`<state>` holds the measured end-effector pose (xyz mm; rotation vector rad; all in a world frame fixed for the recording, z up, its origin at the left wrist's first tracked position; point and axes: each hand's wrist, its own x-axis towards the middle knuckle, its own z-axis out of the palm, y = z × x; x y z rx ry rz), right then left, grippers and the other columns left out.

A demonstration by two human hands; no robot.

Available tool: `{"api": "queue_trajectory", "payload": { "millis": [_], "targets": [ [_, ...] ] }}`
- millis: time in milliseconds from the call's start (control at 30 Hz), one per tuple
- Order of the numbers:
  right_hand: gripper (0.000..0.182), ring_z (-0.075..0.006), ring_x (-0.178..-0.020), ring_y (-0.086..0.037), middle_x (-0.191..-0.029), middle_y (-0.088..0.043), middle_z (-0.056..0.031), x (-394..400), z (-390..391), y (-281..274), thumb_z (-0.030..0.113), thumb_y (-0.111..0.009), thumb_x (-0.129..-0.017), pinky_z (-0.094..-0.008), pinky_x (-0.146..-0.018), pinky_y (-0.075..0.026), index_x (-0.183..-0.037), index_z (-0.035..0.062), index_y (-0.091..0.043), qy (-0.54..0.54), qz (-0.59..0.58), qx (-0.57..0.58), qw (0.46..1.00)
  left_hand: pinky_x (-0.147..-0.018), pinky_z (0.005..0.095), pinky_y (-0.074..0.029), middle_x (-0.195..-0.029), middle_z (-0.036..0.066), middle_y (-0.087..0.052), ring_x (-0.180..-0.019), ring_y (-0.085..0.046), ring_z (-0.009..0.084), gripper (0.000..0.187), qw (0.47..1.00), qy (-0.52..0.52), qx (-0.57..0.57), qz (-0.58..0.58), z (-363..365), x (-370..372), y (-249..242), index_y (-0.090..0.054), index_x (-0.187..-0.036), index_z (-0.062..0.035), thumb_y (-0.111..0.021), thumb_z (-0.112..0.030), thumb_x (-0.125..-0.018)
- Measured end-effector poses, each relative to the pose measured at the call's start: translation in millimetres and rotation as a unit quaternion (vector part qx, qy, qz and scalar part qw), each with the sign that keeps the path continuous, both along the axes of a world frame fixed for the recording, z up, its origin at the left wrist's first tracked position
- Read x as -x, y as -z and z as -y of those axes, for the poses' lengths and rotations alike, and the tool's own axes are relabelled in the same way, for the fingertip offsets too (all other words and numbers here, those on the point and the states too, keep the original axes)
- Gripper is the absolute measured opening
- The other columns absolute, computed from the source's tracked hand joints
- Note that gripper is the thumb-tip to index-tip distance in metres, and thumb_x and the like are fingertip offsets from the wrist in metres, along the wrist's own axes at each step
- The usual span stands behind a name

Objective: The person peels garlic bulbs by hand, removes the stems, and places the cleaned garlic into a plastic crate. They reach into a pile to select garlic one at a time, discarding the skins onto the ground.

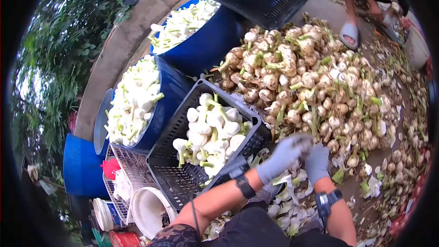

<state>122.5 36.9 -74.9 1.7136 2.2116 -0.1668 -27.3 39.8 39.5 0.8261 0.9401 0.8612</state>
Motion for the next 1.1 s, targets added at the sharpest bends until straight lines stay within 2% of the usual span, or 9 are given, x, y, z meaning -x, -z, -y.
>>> {"api": "queue_trajectory", "payload": {
  "millis": [67, 200, 267, 367, 767, 833, 900, 967, 1100],
  "targets": [
    [0.019, -0.0236, -0.086, -0.064, -0.092, -0.067, -0.0073, -14.6, -0.2, -42.5, 0.015, -0.059, -0.085, -0.0414, -0.071, -0.047, -0.1, 0.0107, -0.069, 0.038, -0.063, 0.018, 0.997, -0.077, 0.0257, -0.052, -0.105, 0.006, -0.066, -0.087, -0.062, 0.0111, 0.038, 0.978, 0.112, 0.048, -0.168, 19.7, -8.2, 8.5, -0.056, -0.129, -0.0035, -0.061, -0.022, -0.096],
    [0.021, -0.0217, -0.079, -0.066, -0.09, -0.068, -0.0111, -70.2, 42.2, 4.0, 0.021, -0.06, -0.09, -0.0371, -0.065, -0.049, -0.095, 0.0017, -0.066, 0.19, -0.378, -0.01, 0.906, -0.103, 0.0399, -0.042, -0.131, 0.021, -0.055, -0.121, -0.054, 0.0334, 0.068, 0.84, 0.082, -0.357, -0.401, 47.2, -14.4, 40.0, -0.044, -0.14, -0.0063, -0.074, -0.021, -0.081],
    [0.036, -0.0171, -0.064, -0.064, -0.077, -0.067, -0.0105, -72.3, 65.3, -22.2, 0.034, -0.058, -0.095, -0.0292, -0.053, -0.047, -0.086, -0.0002, -0.063, 0.361, -0.681, 0.115, 0.627, -0.103, 0.04, -0.042, -0.133, 0.019, -0.055, -0.121, -0.054, 0.0326, 0.069, 0.895, 0.127, -0.294, -0.311, 46.7, -17.8, 31.5, -0.044, -0.14, -0.0068, -0.074, -0.021, -0.08],
    [0.048, -0.0132, -0.047, -0.056, -0.062, -0.06, -0.0071, -74.3, 72.6, -73.1, 0.044, -0.057, -0.096, -0.0238, -0.042, -0.039, -0.075, 0.0013, -0.06, 0.384, -0.689, 0.208, 0.578, -0.104, 0.0395, -0.041, -0.134, 0.016, -0.055, -0.122, -0.054, 0.0319, 0.072, 0.929, 0.202, -0.219, -0.22, 43.4, -19.9, 21.9, -0.043, -0.142, -0.0079, -0.074, -0.019, -0.078],
    [0.032, -0.0133, -0.049, -0.055, -0.062, -0.059, -0.0052, -62.1, 88.2, -101.6, 0.022, -0.051, -0.099, -0.0244, -0.047, -0.041, -0.078, -0.0009, -0.061, 0.427, -0.717, 0.222, 0.504, -0.099, 0.0297, -0.046, -0.13, 0.007, -0.057, -0.115, -0.057, 0.0149, 0.07, 0.971, 0.17, -0.147, -0.08, 48.0, -16.5, 26.5, -0.044, -0.142, -0.0053, -0.077, -0.008, -0.081],
    [0.028, -0.0133, -0.052, -0.056, -0.063, -0.06, -0.0054, -67.9, 88.1, -100.7, 0.019, -0.052, -0.098, -0.0244, -0.049, -0.042, -0.08, -0.0014, -0.061, 0.404, -0.692, 0.218, 0.557, -0.081, 0.0271, -0.054, -0.119, 0.007, -0.061, -0.094, -0.064, 0.0129, 0.067, 0.971, 0.183, 0.133, 0.074, 46.7, -14.1, 13.3, -0.037, -0.146, -0.0066, -0.071, -0.015, -0.088],
    [0.024, -0.0131, -0.061, -0.06, -0.066, -0.062, -0.007, -63.6, 96.1, -76.7, 0.015, -0.056, -0.096, -0.0254, -0.053, -0.046, -0.082, -0.0027, -0.063, 0.457, -0.766, 0.125, 0.435, -0.068, 0.0255, -0.054, -0.107, 0.005, -0.063, -0.078, -0.063, 0.0113, 0.071, 0.982, 0.142, 0.082, 0.093, 57.8, -18.8, 32.6, -0.03, -0.15, -0.0091, -0.049, -0.053, -0.098],
    [0.016, -0.0169, -0.069, -0.063, -0.083, -0.068, -0.0082, -74.5, 108.1, -38.5, 0.014, -0.066, -0.092, -0.0331, -0.063, -0.051, -0.095, -0.0024, -0.066, 0.287, -0.587, -0.045, 0.756, -0.066, 0.0269, -0.054, -0.104, 0.005, -0.064, -0.076, -0.064, 0.013, 0.078, 0.981, 0.092, 0.129, 0.116, 55.1, -30.8, 16.7, -0.026, -0.15, -0.0084, -0.043, -0.062, -0.096],
    [0.02, -0.0136, -0.081, -0.062, -0.091, -0.069, -0.0059, -64.9, 89.7, -86.5, 0.012, -0.068, -0.09, -0.0307, -0.073, -0.05, -0.103, -0.0033, -0.067, 0.342, -0.725, 0.098, 0.589, -0.065, 0.0261, -0.052, -0.101, 0.007, -0.064, -0.074, -0.063, 0.0128, 0.055, 0.978, 0.193, 0.074, 0.015, 53.5, -22.5, -1.3, -0.039, -0.139, -0.0077, -0.054, -0.042, -0.099]
  ]
}}
